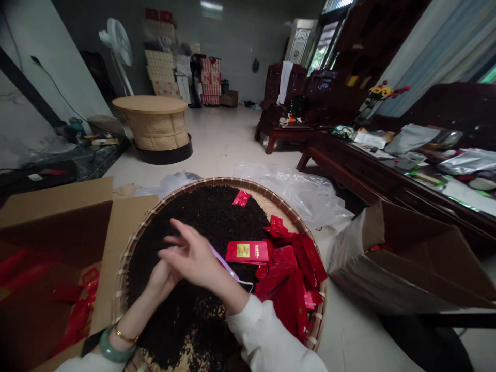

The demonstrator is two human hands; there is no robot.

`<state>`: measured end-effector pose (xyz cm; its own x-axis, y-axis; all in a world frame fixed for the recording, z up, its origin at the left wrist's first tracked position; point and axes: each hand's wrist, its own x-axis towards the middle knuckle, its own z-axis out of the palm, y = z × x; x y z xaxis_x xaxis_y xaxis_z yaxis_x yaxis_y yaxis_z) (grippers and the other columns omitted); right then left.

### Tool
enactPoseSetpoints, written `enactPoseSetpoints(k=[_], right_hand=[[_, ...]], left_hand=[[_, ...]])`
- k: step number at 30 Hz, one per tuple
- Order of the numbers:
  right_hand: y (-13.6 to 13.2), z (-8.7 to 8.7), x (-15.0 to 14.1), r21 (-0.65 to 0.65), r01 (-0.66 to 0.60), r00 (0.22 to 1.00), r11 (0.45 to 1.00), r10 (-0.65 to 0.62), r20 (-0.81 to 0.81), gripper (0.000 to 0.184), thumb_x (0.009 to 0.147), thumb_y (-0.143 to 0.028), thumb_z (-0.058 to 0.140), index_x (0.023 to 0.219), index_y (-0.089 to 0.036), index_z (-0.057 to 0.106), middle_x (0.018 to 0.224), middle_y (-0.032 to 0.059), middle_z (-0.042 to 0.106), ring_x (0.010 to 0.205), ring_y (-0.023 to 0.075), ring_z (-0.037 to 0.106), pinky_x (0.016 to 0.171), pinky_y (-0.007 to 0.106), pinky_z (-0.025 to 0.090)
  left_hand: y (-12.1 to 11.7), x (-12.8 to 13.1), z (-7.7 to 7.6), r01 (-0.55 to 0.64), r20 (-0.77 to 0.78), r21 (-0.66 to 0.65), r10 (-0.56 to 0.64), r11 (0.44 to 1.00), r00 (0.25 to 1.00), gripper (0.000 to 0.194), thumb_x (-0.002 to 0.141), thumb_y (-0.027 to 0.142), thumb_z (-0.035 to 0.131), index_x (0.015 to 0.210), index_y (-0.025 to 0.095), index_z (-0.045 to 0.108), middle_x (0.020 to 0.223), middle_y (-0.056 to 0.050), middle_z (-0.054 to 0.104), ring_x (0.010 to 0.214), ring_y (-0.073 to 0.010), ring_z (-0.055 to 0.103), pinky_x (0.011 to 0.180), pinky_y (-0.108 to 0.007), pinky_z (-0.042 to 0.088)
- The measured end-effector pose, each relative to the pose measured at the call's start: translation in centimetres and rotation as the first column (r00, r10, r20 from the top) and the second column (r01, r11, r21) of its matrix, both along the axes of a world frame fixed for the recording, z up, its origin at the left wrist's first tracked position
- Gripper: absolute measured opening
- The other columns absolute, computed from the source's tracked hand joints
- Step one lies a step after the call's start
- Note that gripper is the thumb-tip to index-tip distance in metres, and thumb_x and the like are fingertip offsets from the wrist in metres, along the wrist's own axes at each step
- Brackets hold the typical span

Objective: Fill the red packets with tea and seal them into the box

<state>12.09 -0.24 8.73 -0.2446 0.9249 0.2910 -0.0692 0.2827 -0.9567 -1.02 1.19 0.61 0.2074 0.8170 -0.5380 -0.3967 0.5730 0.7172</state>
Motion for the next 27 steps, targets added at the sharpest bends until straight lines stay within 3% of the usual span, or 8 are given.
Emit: enactPoseSetpoints(k=[2,4,6,8,13,19,23,27], right_hand=[[0.1,-1.2,3.8,0.093,0.188,0.878,0.978,-0.21,0.43,0.041,0.08,-0.027,0.062,0.121,-0.022,0.059,0.133,0.0114,0.053,0.124,0.025,0.048,0.102,0.042,0.041],[-0.1,-3.1,8.4,0.11,0.41,0.525,0.905,-0.333,0.783,0.051,0.075,-0.022,0.068,0.124,-0.014,0.057,0.133,0.0201,0.049,0.126,0.033,0.043,0.102,0.048,0.037],[-0.8,-5.0,12.3,0.107,0.565,0.191,0.818,-0.256,0.948,0.063,0.07,-0.023,0.072,0.129,-0.012,0.052,0.13,0.0244,0.049,0.118,0.038,0.048,0.092,0.049,0.042],[-1.6,-6.6,14.5,0.084,0.573,0.107,0.815,-0.176,0.979,0.063,0.07,-0.028,0.073,0.128,-0.012,0.052,0.116,0.0206,0.058,0.107,0.0345,0.056,0.085,0.042,0.046],[-2.2,-8.3,15.0,0.17,0.556,0.163,0.814,-0.308,0.937,0.054,0.074,-0.015,0.063,0.127,-0.019,0.054,0.113,0.0116,0.056,0.09,0.0222,0.064,0.074,0.028,0.048],[-1.3,-9.4,14.3,0.256,0.632,0.226,0.732,-0.49,0.842,0.047,0.078,-0.012,0.053,0.125,-0.016,0.057,0.108,0.0125,0.061,0.085,0.0215,0.065,0.072,0.029,0.05],[-1.1,-9.9,14.6,0.181,0.719,0.478,0.671,-0.666,0.573,0.041,0.073,-0.015,0.053,0.112,-0.014,0.064,0.095,0.0109,0.069,0.082,0.0222,0.066,0.08,0.037,0.052],[-1.0,-8.1,14.4,-0.067,0.669,0.722,0.74,-0.627,0.293,0.034,0.068,-0.031,0.064,0.097,-0.015,0.071,0.081,0.0083,0.072,0.076,0.0236,0.067,0.075,0.039,0.054]], left_hand=[[-0.2,0.1,0.4,0.008,-0.029,0.023,-0.007,1.0,1.0,0.022,0.088,0.027,0.045,0.098,0.013,0.058,0.068,-0.004,0.067,0.049,-0.0114,0.06,0.042,-0.018,0.043],[-0.4,0.3,0.8,0.05,-0.07,0.056,-0.046,0.997,0.996,0.02,0.084,0.025,0.052,0.097,0.012,0.058,0.07,-0.005,0.067,0.049,-0.0114,0.061,0.042,-0.017,0.044],[-0.5,0.5,1.0,0.117,-0.12,0.092,-0.106,0.989,0.987,0.02,0.08,0.025,0.056,0.096,0.012,0.059,0.072,-0.006,0.068,0.051,-0.0112,0.061,0.042,-0.017,0.044],[-0.5,0.7,1.1,0.208,-0.178,0.111,-0.186,0.972,0.966,0.022,0.078,0.028,0.059,0.094,0.013,0.059,0.074,-0.006,0.069,0.052,-0.0113,0.061,0.043,-0.017,0.044],[0.4,0.9,2.3,0.42,-0.448,0.26,-0.277,0.869,0.85,0.028,0.078,0.036,0.056,0.095,0.015,0.062,0.085,-0.009,0.071,0.064,-0.0147,0.065,0.05,-0.021,0.048],[1.7,2.0,3.3,0.526,-0.754,0.582,0.171,0.62,0.634,0.024,0.079,0.03,0.051,0.094,0.021,0.068,0.096,-0.006,0.072,0.086,-0.0208,0.067,0.073,-0.03,0.052],[1.6,2.8,2.1,0.42,-0.67,0.643,0.206,0.641,0.713,0.023,0.078,0.027,0.055,0.095,0.02,0.068,0.097,-0.007,0.072,0.087,-0.0212,0.067,0.069,-0.028,0.053],[1.2,3.0,1.5,0.33,-0.577,0.616,0.125,0.715,0.807,0.028,0.071,0.025,0.068,0.098,0.021,0.069,0.097,-0.007,0.072,0.09,-0.0222,0.067,0.07,-0.027,0.053]])
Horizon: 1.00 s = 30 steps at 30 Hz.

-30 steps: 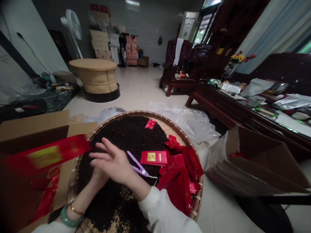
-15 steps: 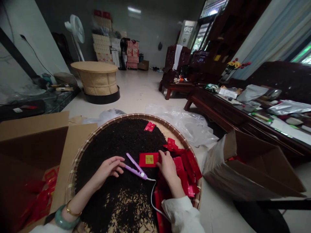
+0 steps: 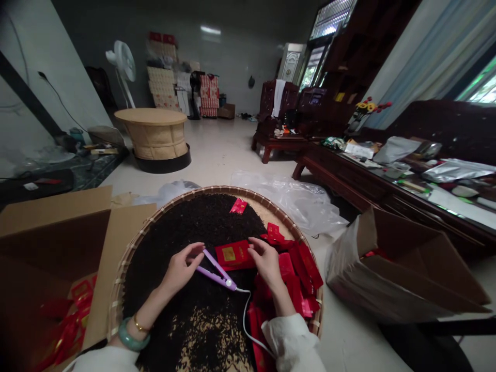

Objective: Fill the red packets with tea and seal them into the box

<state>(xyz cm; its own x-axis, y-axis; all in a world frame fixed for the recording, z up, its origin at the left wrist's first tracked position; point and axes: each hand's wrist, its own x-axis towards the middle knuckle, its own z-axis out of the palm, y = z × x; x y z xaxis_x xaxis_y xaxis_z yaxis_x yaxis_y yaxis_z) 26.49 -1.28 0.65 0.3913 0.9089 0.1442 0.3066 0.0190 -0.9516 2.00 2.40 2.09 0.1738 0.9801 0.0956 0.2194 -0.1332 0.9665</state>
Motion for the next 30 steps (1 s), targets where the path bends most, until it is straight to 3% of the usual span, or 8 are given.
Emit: enactPoseSetpoints(k=[4,7,10,14,17,22,25,30], right_hand=[[0.4,2.9,-1.4,0.043,-0.191,0.977,0.981,0.194,-0.091,0.028,0.066,-0.033,0.068,0.088,-0.018,0.074,0.08,0.0064,0.072,0.073,0.0212,0.066,0.068,0.034,0.054],[0.9,3.9,-2.9,0.118,-0.261,0.965,0.958,0.262,0.01,0.02,0.07,-0.03,0.065,0.084,-0.019,0.075,0.08,0.0056,0.07,0.072,0.0191,0.064,0.064,0.031,0.053],[1.4,3.4,-4.4,0.202,-0.199,0.973,0.959,0.168,0.158,0.021,0.076,-0.026,0.059,0.089,-0.02,0.075,0.081,0.0058,0.068,0.067,0.0168,0.062,0.06,0.028,0.051],[1.6,2.0,-6.1,0.337,-0.099,0.947,0.936,-0.015,0.321,0.027,0.084,-0.023,0.051,0.103,-0.021,0.071,0.09,0.0081,0.068,0.078,0.0185,0.063,0.071,0.031,0.053],[1.6,1.2,-6.7,0.385,-0.077,0.919,0.92,-0.085,0.386,0.025,0.086,-0.023,0.05,0.1,-0.021,0.072,0.095,0.0094,0.068,0.089,0.0209,0.062,0.079,0.035,0.051],[1.3,1.1,-6.9,0.412,-0.003,0.897,0.911,-0.18,0.404,0.027,0.087,-0.024,0.051,0.108,-0.021,0.068,0.092,0.009,0.068,0.088,0.0225,0.06,0.08,0.038,0.05],[1.2,1.1,-7.2,0.416,0.005,0.911,0.909,-0.176,0.373,0.025,0.087,-0.026,0.051,0.106,-0.021,0.067,0.088,0.0083,0.068,0.082,0.0218,0.06,0.076,0.037,0.05],[1.3,0.4,-7.6,0.348,-0.01,0.953,0.937,-0.097,0.288,0.018,0.085,-0.03,0.054,0.088,-0.021,0.069,0.078,0.0068,0.067,0.077,0.0221,0.06,0.072,0.036,0.049]], left_hand=[[0.0,-0.1,0.0,0.044,0.054,-0.011,-0.043,0.999,0.998,0.046,0.066,0.024,0.073,0.111,0.023,0.066,0.11,-0.008,0.069,0.095,-0.0223,0.064,0.077,-0.028,0.052],[0.2,-0.3,-0.4,0.034,-0.047,0.011,-0.033,0.999,0.998,0.037,0.068,0.027,0.072,0.104,0.023,0.07,0.101,-0.007,0.072,0.086,-0.022,0.065,0.078,-0.03,0.051],[0.5,-0.4,-1.1,-0.007,-0.037,-0.02,0.006,1.0,0.999,0.019,0.07,0.03,0.068,0.085,0.021,0.075,0.081,-0.005,0.074,0.071,-0.0207,0.066,0.067,-0.028,0.052],[0.4,-0.3,-1.7,-0.061,0.047,-0.118,0.067,0.991,0.997,0.024,0.07,0.033,0.066,0.084,0.015,0.074,0.06,-0.003,0.069,0.041,-0.0133,0.053,0.042,-0.022,0.041],[0.1,0.0,-1.6,-0.069,0.093,-0.137,0.082,0.988,0.992,0.026,0.069,0.033,0.067,0.084,0.012,0.074,0.053,-0.002,0.065,0.036,-0.0116,0.049,0.039,-0.022,0.038],[-0.1,0.3,-1.3,-0.107,0.105,-0.126,0.12,0.986,0.987,0.022,0.068,0.032,0.067,0.08,0.014,0.074,0.047,0.0,0.061,0.033,-0.0109,0.047,0.037,-0.021,0.036],[-0.1,0.3,-1.2,-0.112,0.126,-0.145,0.131,0.983,0.983,0.021,0.068,0.031,0.068,0.08,0.015,0.073,0.046,0.001,0.062,0.033,-0.0108,0.047,0.036,-0.021,0.035],[-0.1,0.2,-1.5,-0.077,0.133,-0.166,0.1,0.983,0.986,0.023,0.069,0.033,0.069,0.082,0.014,0.073,0.047,0.0,0.061,0.033,-0.0109,0.048,0.035,-0.021,0.035]])
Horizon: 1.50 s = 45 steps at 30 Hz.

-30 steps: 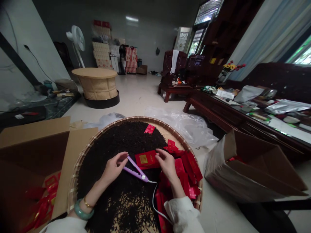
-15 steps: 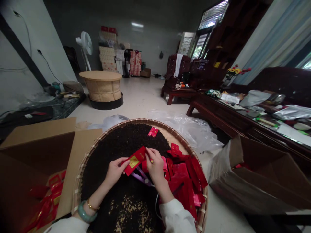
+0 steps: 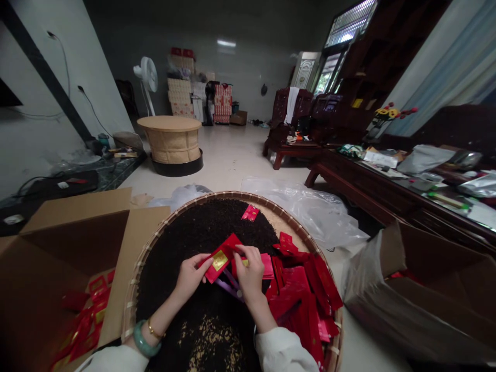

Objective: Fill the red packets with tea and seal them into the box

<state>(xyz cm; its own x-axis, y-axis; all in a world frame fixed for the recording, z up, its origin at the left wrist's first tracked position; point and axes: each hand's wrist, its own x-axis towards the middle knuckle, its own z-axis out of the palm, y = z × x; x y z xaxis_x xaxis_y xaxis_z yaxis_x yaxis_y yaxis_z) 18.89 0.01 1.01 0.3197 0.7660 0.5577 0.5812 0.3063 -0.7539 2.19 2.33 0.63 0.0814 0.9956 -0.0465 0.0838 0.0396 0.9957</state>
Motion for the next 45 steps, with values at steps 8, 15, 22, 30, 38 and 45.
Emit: enactPoseSetpoints(k=[8,15,22,30,38,45], right_hand=[[0.1,0.7,1.9,-0.234,-0.261,0.912,0.936,0.159,-0.379,0.033,0.071,-0.049,0.066,0.073,-0.017,0.072,0.085,0.0112,0.072,0.079,0.026,0.066,0.071,0.038,0.052],[-0.5,1.3,1.5,-0.257,-0.24,0.905,0.936,0.12,-0.408,0.032,0.068,-0.048,0.068,0.062,-0.017,0.071,0.062,0.0037,0.07,0.057,0.0197,0.062,0.055,0.029,0.05],[-0.5,0.1,5.2,-0.259,0.005,0.924,0.966,-0.103,-0.368,0.032,0.069,-0.046,0.065,0.082,-0.018,0.075,0.083,0.0091,0.074,0.079,0.0253,0.067,0.076,0.038,0.052],[-0.8,0.2,6.8,-0.081,0.193,0.969,0.978,-0.177,0.171,0.044,0.08,-0.041,0.058,0.117,-0.017,0.063,0.121,0.0163,0.058,0.115,0.0303,0.051,0.098,0.049,0.04],[-0.1,0.4,-0.6,0.053,-0.226,0.952,0.973,0.209,0.224,0.04,0.093,-0.018,0.043,0.132,-0.023,0.049,0.117,0.0119,0.06,0.107,0.0207,0.059,0.089,0.035,0.051],[-0.7,0.5,-1.3,0.209,-0.049,0.931,0.977,-0.032,0.364,0.012,0.088,-0.019,0.054,0.087,-0.019,0.066,0.088,0.0098,0.058,0.082,0.0219,0.053,0.066,0.035,0.05]], left_hand=[[-0.1,0.2,-0.4,0.087,-0.03,0.02,-0.086,0.996,0.996,0.028,0.072,0.035,0.066,0.09,0.015,0.074,0.068,-0.007,0.072,0.052,-0.0189,0.062,0.049,-0.028,0.05],[-0.4,0.0,0.5,0.158,-0.127,0.248,-0.13,0.956,0.983,0.021,0.071,0.027,0.069,0.09,0.024,0.076,0.096,-0.008,0.073,0.087,-0.0239,0.066,0.076,-0.033,0.054],[0.1,-0.5,0.1,0.042,-0.097,0.263,-0.017,0.964,0.995,0.012,0.073,0.028,0.064,0.067,0.019,0.067,0.095,-0.01,0.07,0.083,-0.0215,0.065,0.067,-0.027,0.052],[-0.1,-0.3,-0.2,0.121,-0.027,0.131,-0.118,0.984,0.993,0.016,0.078,0.035,0.06,0.081,0.02,0.062,0.065,-0.002,0.068,0.052,-0.0155,0.062,0.046,-0.021,0.047],[-0.3,-0.3,-0.4,0.163,0.011,0.07,-0.164,0.984,0.986,0.032,0.073,0.04,0.064,0.094,0.016,0.064,0.077,-0.007,0.074,0.064,-0.0211,0.069,0.055,-0.027,0.054],[-0.2,-0.3,0.0,0.17,-0.043,0.141,-0.165,0.975,0.985,0.033,0.074,0.043,0.062,0.09,0.015,0.07,0.083,-0.008,0.074,0.074,-0.0222,0.069,0.069,-0.029,0.053]])
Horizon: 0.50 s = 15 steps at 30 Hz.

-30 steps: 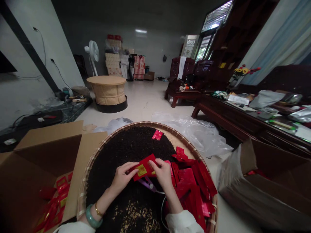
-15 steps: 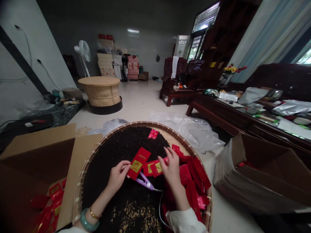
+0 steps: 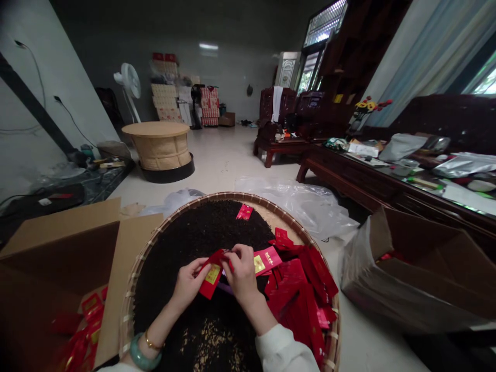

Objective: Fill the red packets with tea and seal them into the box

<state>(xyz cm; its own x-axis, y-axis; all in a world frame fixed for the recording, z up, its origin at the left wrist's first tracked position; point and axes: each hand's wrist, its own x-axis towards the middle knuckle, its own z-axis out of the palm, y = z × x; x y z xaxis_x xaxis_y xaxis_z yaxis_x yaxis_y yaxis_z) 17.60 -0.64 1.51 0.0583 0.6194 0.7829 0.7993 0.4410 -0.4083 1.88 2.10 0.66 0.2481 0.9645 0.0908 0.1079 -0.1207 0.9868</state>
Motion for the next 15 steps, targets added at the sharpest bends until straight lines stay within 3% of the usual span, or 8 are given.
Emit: enactPoseSetpoints(k=[3,5,9,12,15], right_hand=[[0.0,0.8,0.0,-0.017,-0.076,0.993,0.997,0.077,0.091,0.015,0.088,-0.014,0.052,0.078,-0.018,0.062,0.076,0.0073,0.058,0.075,0.0204,0.048,0.063,0.033,0.047],[-0.1,1.2,0.2,-0.065,-0.167,0.979,0.984,0.174,0.109,0.018,0.089,-0.011,0.049,0.078,-0.018,0.06,0.073,0.006,0.058,0.076,0.0205,0.048,0.066,0.032,0.047],[-0.8,1.9,1.0,-0.206,-0.306,0.948,0.929,0.316,0.016,0.016,0.086,-0.008,0.047,0.081,-0.019,0.058,0.08,0.0069,0.058,0.086,0.0215,0.053,0.073,0.033,0.048],[-1.6,2.6,1.2,-0.314,-0.408,0.907,0.857,0.418,-0.038,0.013,0.083,-0.008,0.049,0.082,-0.018,0.057,0.094,0.0095,0.059,0.089,0.0202,0.055,0.076,0.032,0.049],[-2.1,3.2,0.9,-0.382,-0.471,0.869,0.795,0.492,-0.05,0.012,0.082,-0.008,0.051,0.081,-0.019,0.057,0.093,0.0088,0.059,0.087,0.0192,0.056,0.074,0.031,0.049]], left_hand=[[0.0,-0.1,0.3,0.018,-0.005,-0.034,-0.018,0.999,1.0,0.041,0.074,0.052,0.061,0.083,0.013,0.071,0.079,-0.007,0.073,0.07,-0.0209,0.065,0.065,-0.028,0.05],[0.1,-0.3,0.6,0.084,0.02,-0.129,-0.082,0.988,0.996,0.053,0.076,0.061,0.054,0.075,0.01,0.07,0.069,-0.007,0.07,0.063,-0.0195,0.061,0.061,-0.028,0.048],[0.3,-0.9,1.4,0.328,0.151,-0.34,-0.293,0.881,0.944,0.062,0.075,0.068,0.052,0.078,0.008,0.07,0.068,-0.006,0.068,0.064,-0.0179,0.059,0.064,-0.029,0.046],[0.3,-1.3,1.9,0.47,0.249,-0.363,-0.403,0.804,0.881,0.054,0.071,0.061,0.063,0.091,0.011,0.07,0.078,-0.005,0.069,0.077,-0.0193,0.06,0.075,-0.03,0.045],[0.2,-1.4,2.1,0.511,0.287,-0.382,-0.426,0.77,0.858,0.052,0.074,0.059,0.062,0.091,0.011,0.069,0.077,-0.005,0.068,0.072,-0.0179,0.059,0.072,-0.029,0.045]])
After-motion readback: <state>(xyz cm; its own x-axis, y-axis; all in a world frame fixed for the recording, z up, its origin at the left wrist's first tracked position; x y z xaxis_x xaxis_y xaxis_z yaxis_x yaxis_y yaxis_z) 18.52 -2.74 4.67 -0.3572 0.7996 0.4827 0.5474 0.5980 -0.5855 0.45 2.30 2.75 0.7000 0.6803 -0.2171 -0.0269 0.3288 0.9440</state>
